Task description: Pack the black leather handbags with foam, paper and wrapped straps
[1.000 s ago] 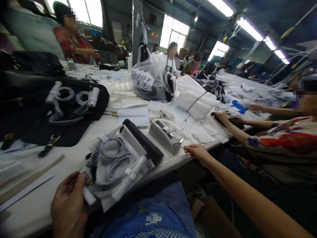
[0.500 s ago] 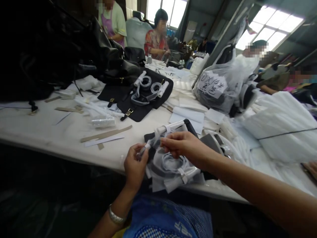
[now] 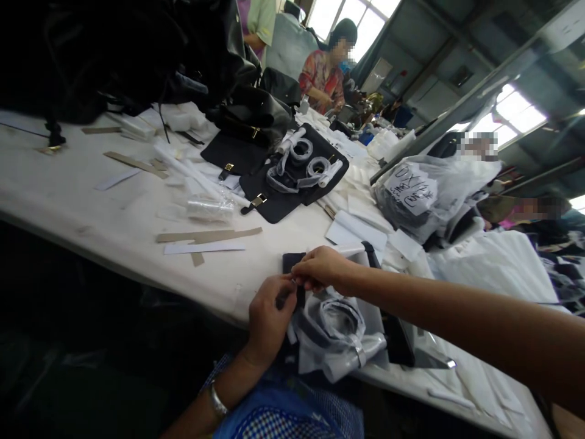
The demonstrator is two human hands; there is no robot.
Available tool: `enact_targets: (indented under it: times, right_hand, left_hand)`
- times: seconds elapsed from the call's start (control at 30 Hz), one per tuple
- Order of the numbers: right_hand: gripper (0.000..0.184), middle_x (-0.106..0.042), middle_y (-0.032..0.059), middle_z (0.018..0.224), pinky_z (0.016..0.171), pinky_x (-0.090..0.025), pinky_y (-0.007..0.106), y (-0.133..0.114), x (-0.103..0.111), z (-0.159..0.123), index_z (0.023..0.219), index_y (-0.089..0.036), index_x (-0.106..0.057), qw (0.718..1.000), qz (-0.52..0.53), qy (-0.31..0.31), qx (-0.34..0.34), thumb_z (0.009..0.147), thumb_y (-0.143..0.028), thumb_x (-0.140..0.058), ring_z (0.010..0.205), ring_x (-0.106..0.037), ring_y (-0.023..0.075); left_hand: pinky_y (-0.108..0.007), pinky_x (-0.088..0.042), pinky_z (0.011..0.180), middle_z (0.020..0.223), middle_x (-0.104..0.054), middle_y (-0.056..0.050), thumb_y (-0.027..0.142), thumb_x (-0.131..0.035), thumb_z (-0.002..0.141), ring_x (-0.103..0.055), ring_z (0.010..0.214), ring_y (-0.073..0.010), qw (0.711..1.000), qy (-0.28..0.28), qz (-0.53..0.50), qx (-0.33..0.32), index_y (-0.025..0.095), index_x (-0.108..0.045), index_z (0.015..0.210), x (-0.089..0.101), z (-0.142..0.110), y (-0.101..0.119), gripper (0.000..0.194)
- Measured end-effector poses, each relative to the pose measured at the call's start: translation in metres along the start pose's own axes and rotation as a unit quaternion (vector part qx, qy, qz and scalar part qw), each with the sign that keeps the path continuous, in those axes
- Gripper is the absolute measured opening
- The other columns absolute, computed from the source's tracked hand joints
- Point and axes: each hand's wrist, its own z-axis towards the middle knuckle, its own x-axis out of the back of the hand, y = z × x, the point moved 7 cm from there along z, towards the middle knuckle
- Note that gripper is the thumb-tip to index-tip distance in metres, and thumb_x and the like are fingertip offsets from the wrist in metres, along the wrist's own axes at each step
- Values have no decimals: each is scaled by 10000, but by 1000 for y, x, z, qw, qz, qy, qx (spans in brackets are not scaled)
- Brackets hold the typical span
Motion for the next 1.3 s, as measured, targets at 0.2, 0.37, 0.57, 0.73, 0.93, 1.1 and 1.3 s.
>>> enact_targets:
  times: [0.2,0.37,0.57,0.73,0.93,1.1,1.3]
  right_hand:
    - [225,-596,0,495,351,-372,143,-2,-3,1,575,-152,-634,999,-16,-10,-32,768,-243,-706,400,-504,61]
    - [250,-587,-5,492,354,-370,143,-4,-5,-1,572,-144,-629,998,-23,-7,-56,803,-232,-663,379,-494,55]
    - [249,-599,0,521,369,-413,160,-5,-7,2,586,-129,-621,994,-46,-7,-95,814,-221,-660,398,-530,69]
    - [239,-608,-3,525,384,-463,174,-6,-8,11,594,-129,-612,988,-81,-31,-124,821,-199,-643,407,-551,79]
    - [197,-642,1,562,395,-509,186,-6,-10,17,626,-135,-637,981,-133,-56,-130,806,-208,-673,451,-603,97]
    - [237,-645,7,551,386,-518,190,-7,-9,19,584,-143,-633,976,-171,-54,-128,795,-226,-703,443,-613,105]
    - [241,-647,4,558,357,-502,181,-10,-11,17,584,-133,-649,972,-184,-72,-123,821,-176,-659,412,-585,86]
  left_hand:
    - [-299,-513,863,986,-696,-52,48,-571,835,-662,953,-189,1000,-10,-7,-9,222,-621,824,-1,0,-7,182]
    - [-301,-514,872,1011,-702,-53,35,-570,822,-666,965,-191,1000,-11,-28,2,223,-634,825,0,1,-11,198]
    - [-297,-528,867,1018,-703,-49,19,-579,804,-672,963,-188,999,-5,-34,-6,214,-632,811,2,2,-11,202]
    - [-279,-528,857,1003,-696,-49,9,-576,820,-669,939,-168,999,7,-21,-34,193,-610,813,1,1,-11,187]
    - [-257,-523,819,974,-677,-37,-2,-583,805,-662,907,-158,999,4,-24,-33,193,-595,798,1,2,-11,195]
    - [-254,-515,809,978,-664,-31,3,-583,807,-649,904,-155,999,-9,-25,-25,197,-585,810,-1,2,-14,194]
    - [-255,-523,768,920,-629,-25,45,-622,811,-633,860,-160,1000,11,-10,-16,198,-565,856,0,4,-16,169]
